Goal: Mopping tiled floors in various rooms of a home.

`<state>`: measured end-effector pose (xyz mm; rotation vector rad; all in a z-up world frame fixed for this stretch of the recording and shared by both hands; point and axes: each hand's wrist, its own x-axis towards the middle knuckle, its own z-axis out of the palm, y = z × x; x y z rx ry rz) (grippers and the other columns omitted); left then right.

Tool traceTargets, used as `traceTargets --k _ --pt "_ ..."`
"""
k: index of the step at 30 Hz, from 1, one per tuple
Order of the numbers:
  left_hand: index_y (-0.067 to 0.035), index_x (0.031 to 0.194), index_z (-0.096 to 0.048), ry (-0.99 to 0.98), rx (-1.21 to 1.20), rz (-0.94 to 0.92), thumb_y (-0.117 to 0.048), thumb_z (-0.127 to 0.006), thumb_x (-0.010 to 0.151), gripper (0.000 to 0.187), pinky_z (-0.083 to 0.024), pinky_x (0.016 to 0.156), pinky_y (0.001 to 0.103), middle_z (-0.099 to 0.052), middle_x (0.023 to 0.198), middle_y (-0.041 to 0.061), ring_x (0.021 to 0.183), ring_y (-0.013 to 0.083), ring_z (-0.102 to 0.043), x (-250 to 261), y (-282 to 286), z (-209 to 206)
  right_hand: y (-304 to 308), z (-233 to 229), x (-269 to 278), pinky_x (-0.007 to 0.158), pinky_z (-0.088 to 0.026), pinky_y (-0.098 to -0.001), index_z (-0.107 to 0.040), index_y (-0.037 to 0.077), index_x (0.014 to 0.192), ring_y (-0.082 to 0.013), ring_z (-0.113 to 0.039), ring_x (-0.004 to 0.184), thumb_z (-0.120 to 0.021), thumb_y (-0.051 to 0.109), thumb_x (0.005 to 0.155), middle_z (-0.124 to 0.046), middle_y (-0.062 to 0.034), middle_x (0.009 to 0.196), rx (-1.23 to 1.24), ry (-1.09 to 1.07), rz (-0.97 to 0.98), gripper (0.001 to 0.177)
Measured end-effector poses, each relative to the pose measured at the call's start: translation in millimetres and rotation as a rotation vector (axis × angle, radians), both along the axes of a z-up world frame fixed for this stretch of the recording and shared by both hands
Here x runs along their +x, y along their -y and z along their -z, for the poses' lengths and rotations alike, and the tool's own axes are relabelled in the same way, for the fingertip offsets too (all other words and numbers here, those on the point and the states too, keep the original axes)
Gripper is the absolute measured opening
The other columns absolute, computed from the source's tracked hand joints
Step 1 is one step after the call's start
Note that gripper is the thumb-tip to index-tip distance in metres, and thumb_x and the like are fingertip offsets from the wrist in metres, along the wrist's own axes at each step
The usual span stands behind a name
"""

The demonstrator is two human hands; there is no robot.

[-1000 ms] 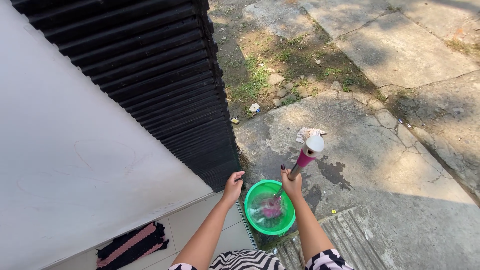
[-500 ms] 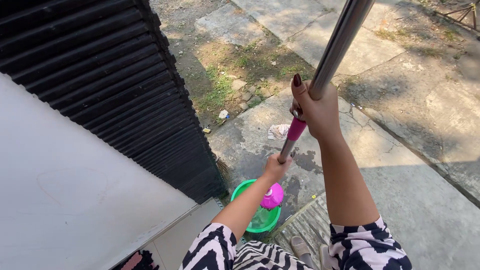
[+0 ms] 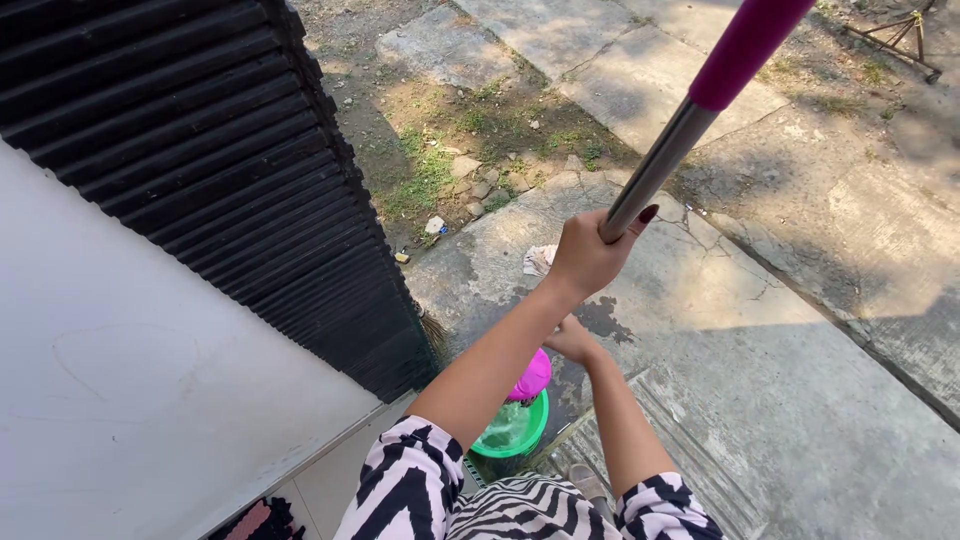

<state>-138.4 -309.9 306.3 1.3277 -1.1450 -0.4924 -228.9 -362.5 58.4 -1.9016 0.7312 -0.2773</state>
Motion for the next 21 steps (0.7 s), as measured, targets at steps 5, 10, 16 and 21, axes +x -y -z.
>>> traceTargets --k 5,10,16,21 --pt "-0.006 0.074 -0.066 0.217 0.062 0.166 -0.051 -0.073 0.096 0.051 -0.039 0.055 0.034 -0.052 0.059 0.005 0.054 0.0137 -0.05 3 -22 -41 -24 60 36 0.092 -0.053 -0.0369 -0.065 -0.003 0.112 -0.0195 -0.063 0.106 -0.076 0.01 0.089 -0.068 -0.0101 0.113 -0.16 0.713 0.259 0.029" --pt "-0.016 0.166 -0.018 0.02 0.093 0.5 -0.065 -0.075 0.079 0.115 -0.026 0.126 0.049 -0.033 0.167 0.023 0.159 0.0389 -0.03 45 -81 24 -57 -61 33 0.061 -0.05 -0.0269 -0.068 0.003 0.091 -0.0064 -0.063 0.071 -0.061 0.006 0.094 -0.068 0.0035 0.079 -0.078 0.54 0.404 0.008" --pt "-0.011 0.158 0.026 0.28 0.835 0.276 -0.062 -0.095 0.055 0.167 0.005 0.119 0.062 0.008 0.168 0.029 0.154 0.0487 0.012 80 -143 316 -42 -114 33 0.057 -0.046 -0.0306 -0.051 0.001 0.073 -0.0101 -0.05 0.058 -0.057 0.005 0.105 -0.049 -0.0009 0.065 -0.016 0.876 0.408 0.033" --pt "-0.009 0.159 0.018 0.268 0.414 0.042 -0.048 -0.095 0.052 0.16 0.005 0.124 0.06 -0.021 0.166 0.025 0.156 0.0423 -0.017 76 -144 305 -47 -183 26 0.056 -0.046 -0.0313 -0.053 0.0 0.074 -0.0125 -0.051 0.057 -0.056 0.003 0.104 -0.049 -0.0023 0.064 -0.061 0.893 0.409 0.031"
